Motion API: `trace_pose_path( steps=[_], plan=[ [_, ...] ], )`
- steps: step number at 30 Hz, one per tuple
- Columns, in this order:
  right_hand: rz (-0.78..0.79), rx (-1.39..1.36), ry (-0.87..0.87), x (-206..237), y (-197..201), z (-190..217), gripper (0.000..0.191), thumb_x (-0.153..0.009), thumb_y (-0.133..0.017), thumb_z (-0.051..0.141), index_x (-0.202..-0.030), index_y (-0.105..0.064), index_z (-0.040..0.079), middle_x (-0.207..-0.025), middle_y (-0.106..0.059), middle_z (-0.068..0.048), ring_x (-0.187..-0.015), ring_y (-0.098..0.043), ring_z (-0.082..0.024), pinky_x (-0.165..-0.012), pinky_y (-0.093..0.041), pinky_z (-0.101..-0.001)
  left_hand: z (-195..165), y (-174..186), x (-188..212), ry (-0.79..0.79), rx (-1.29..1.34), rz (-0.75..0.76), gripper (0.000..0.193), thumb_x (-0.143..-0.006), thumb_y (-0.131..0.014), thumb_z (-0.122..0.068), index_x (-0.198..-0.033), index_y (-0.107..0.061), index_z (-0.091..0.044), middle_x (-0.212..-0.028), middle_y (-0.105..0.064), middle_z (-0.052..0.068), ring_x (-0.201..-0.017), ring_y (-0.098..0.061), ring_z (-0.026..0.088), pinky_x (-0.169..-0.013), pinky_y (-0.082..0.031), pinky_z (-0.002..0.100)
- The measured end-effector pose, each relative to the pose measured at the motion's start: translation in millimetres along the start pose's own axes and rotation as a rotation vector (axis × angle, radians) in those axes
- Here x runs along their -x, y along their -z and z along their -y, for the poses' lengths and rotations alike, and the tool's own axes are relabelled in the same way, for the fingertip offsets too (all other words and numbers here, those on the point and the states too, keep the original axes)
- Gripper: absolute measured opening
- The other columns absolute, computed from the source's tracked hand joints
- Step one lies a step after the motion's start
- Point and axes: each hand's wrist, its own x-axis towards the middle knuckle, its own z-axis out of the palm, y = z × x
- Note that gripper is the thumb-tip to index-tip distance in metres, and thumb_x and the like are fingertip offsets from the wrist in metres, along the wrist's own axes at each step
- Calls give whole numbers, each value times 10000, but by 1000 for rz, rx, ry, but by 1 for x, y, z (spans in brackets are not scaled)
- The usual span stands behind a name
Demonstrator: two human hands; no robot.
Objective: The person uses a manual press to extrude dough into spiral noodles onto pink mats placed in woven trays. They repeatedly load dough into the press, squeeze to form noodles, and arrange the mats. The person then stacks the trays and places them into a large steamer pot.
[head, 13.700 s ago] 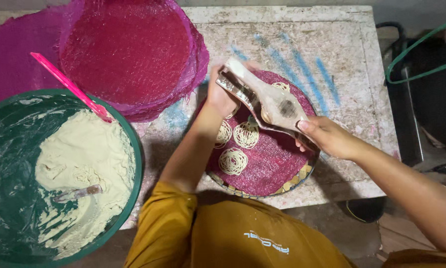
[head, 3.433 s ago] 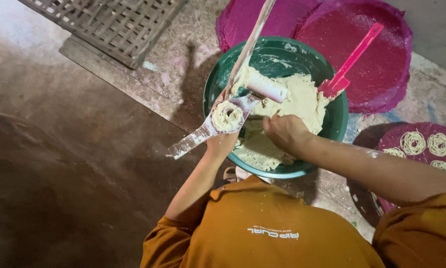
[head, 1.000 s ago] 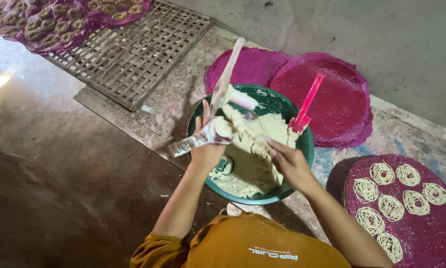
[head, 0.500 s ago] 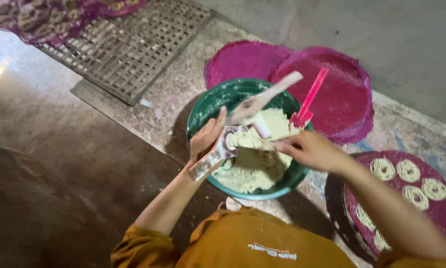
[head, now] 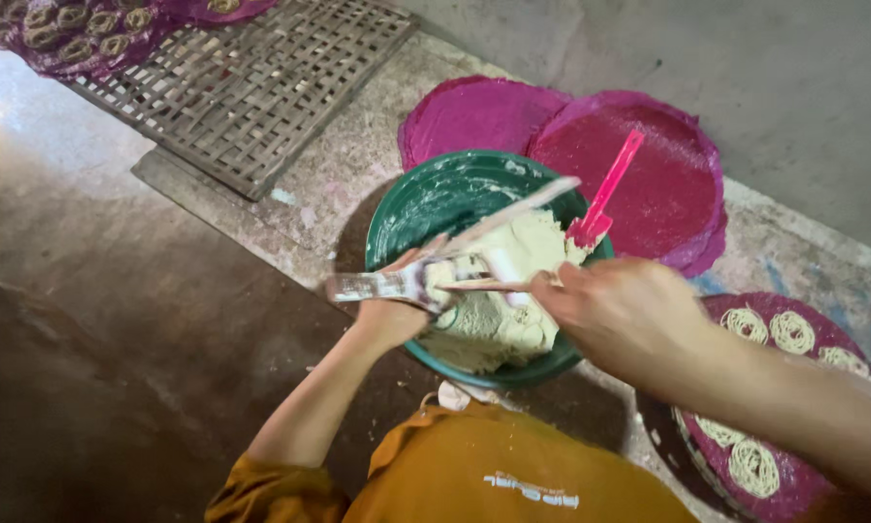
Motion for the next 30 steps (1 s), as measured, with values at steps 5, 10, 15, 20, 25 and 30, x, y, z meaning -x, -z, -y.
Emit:
trace_pose_path(
  steps=[5,10,15,20,25,30],
  plan=[
    [-40,154,-10,-51,-17,17,238,-873,-604,120,-1107,-635,90,-767,-652,-31,-575,-682,-188,-445,-520,-333,-28,-13,-3,210,182,46,392,-818,-705,-219,-1192,-693,-101,-1129,-720,110,-1053,-671,276,-896,-518,390],
    [112,-119,-108,-21,-16,5,153,-881,-601,183,-1026,-632,151,-758,-656,-33,-564,-690,-230,-439,-516,-391,-24,4,-6,238,-96,139,467,-910,-687,-286,-1329,-621,-91,-1263,-659,116,-1124,-642,281,-942,-506,416],
    [207,-11,-56,-16,-26,20,487,-865,-598,139,-1352,-577,137,-815,-662,-35,-599,-699,-223,-464,-531,-391,-13,4,-4,-101,-167,-7,501,-879,-727,-323,-1342,-595,-184,-1471,-584,113,-1253,-609,298,-1064,-479,421],
    [106,-19,51,-47,-42,50,260,-854,-609,167,-1102,-640,95,-845,-709,-93,-652,-718,-250,-502,-551,-371,-18,-12,7,151,97,64,704,-780,-747,-263,-1448,-548,-157,-1379,-603,106,-1215,-616,306,-1029,-489,414],
    [18,-263,-283,1,-30,30,295,-908,-623,190,-1196,-669,151,-809,-723,-79,-655,-721,-293,-520,-543,-424,3,4,7,165,-96,-86,515,-867,-741,-208,-1368,-619,-199,-1501,-588,94,-1277,-625,303,-1063,-510,408],
    [-455,-936,-428,-28,-97,64,502,-937,-591,41,-1438,-579,70,-1022,-747,-186,-858,-764,-305,-733,-591,-397,-2,3,-5,8,-255,-320,467,-848,-779,-250,-1284,-658,-130,-1538,-507,121,-1311,-601,346,-1088,-498,440]
  ],
)
